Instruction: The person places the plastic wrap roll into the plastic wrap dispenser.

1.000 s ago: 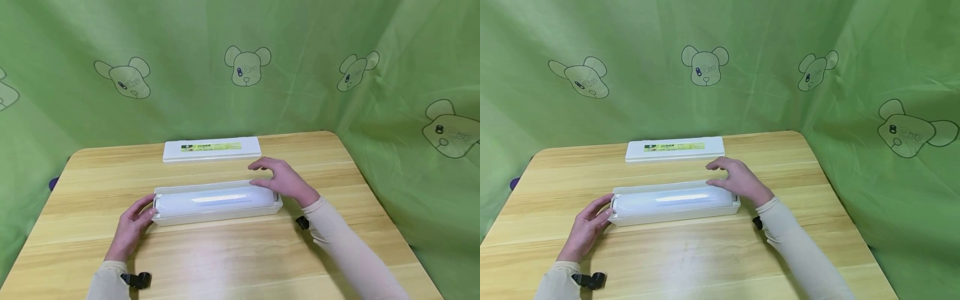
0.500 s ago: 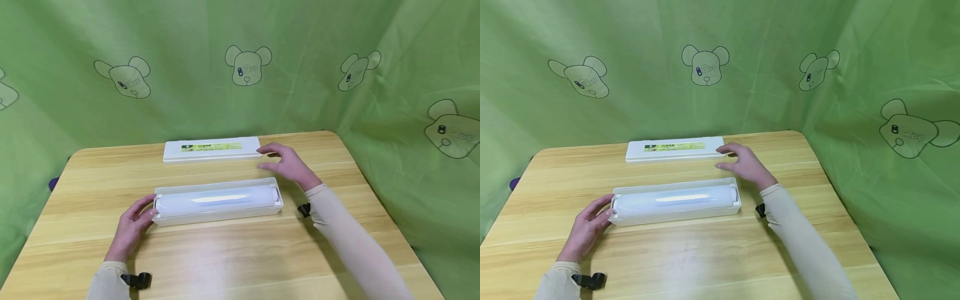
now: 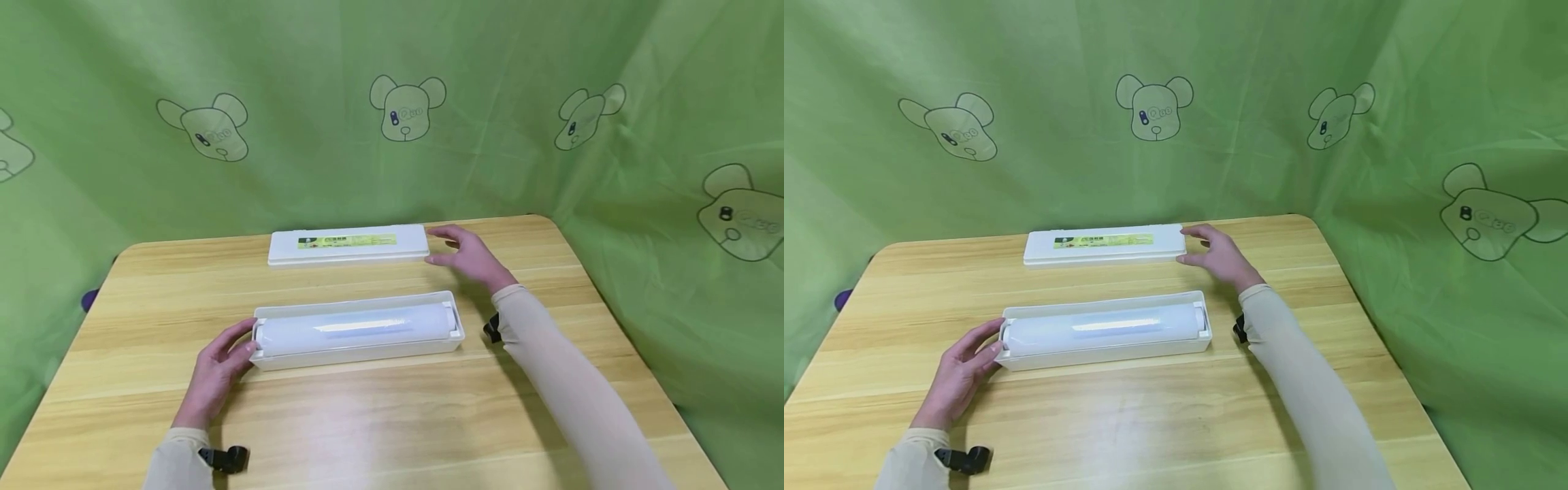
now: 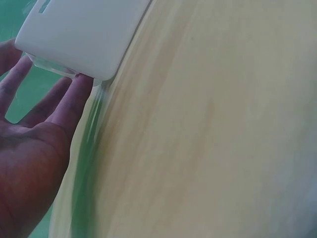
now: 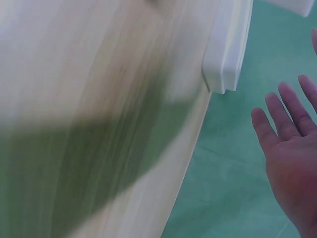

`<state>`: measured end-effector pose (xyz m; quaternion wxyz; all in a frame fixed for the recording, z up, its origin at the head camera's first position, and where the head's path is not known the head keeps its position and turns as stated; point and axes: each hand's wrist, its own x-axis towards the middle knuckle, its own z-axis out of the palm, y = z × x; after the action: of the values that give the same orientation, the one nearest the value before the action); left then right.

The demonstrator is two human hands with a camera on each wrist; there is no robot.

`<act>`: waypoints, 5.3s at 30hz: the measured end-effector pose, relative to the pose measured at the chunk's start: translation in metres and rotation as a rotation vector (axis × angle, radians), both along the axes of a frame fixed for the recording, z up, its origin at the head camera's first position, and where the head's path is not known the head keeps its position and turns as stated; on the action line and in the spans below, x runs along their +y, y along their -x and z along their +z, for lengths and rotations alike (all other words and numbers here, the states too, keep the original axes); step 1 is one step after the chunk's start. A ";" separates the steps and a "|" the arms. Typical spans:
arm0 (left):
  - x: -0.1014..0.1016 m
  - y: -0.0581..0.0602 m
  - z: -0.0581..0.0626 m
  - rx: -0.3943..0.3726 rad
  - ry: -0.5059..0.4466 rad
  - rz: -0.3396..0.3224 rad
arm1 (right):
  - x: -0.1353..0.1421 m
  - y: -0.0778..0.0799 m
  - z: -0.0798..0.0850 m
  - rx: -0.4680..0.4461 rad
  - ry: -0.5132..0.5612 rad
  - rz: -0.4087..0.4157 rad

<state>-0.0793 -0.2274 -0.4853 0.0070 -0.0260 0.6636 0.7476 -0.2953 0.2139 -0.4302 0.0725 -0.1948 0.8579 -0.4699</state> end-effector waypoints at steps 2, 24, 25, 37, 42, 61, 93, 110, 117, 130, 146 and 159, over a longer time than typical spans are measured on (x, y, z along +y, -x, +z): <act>-0.001 0.000 0.000 -0.001 0.000 0.003 | -0.002 0.005 -0.001 0.002 -0.013 0.006; -0.003 0.003 0.001 -0.049 0.042 -0.001 | -0.010 0.048 -0.011 -0.096 -0.235 0.056; -0.002 0.003 0.001 -0.051 0.041 0.001 | -0.011 0.050 -0.012 -0.100 -0.244 0.058; 0.003 0.004 -0.001 -0.037 0.020 -0.004 | -0.010 0.056 -0.017 -0.150 -0.251 0.073; 0.004 0.005 -0.002 -0.039 0.020 -0.007 | -0.012 0.059 -0.016 -0.151 -0.280 0.105; -0.005 0.005 -0.004 -0.030 0.038 0.009 | -0.024 0.064 -0.022 -0.136 -0.315 0.119; -0.004 0.006 -0.004 -0.059 0.044 0.015 | -0.025 0.073 -0.039 -0.072 -0.360 0.147; -0.004 0.004 -0.004 -0.030 0.026 0.013 | -0.026 0.066 -0.032 -0.072 -0.261 0.085; -0.004 0.004 -0.005 -0.033 0.019 0.010 | -0.021 0.063 -0.027 -0.079 -0.278 0.078; -0.004 0.004 -0.001 -0.035 0.032 0.011 | -0.006 0.053 -0.017 -0.080 -0.232 0.055; -0.005 0.004 -0.002 -0.058 0.037 0.003 | -0.001 0.031 0.002 -0.120 -0.082 0.030; -0.005 0.007 -0.003 -0.041 0.025 0.004 | 0.011 0.012 0.018 -0.159 0.018 0.075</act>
<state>-0.0859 -0.2320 -0.4885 0.0188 -0.0429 0.6725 0.7386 -0.3073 0.2246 -0.4126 0.1564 -0.1894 0.8373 -0.4884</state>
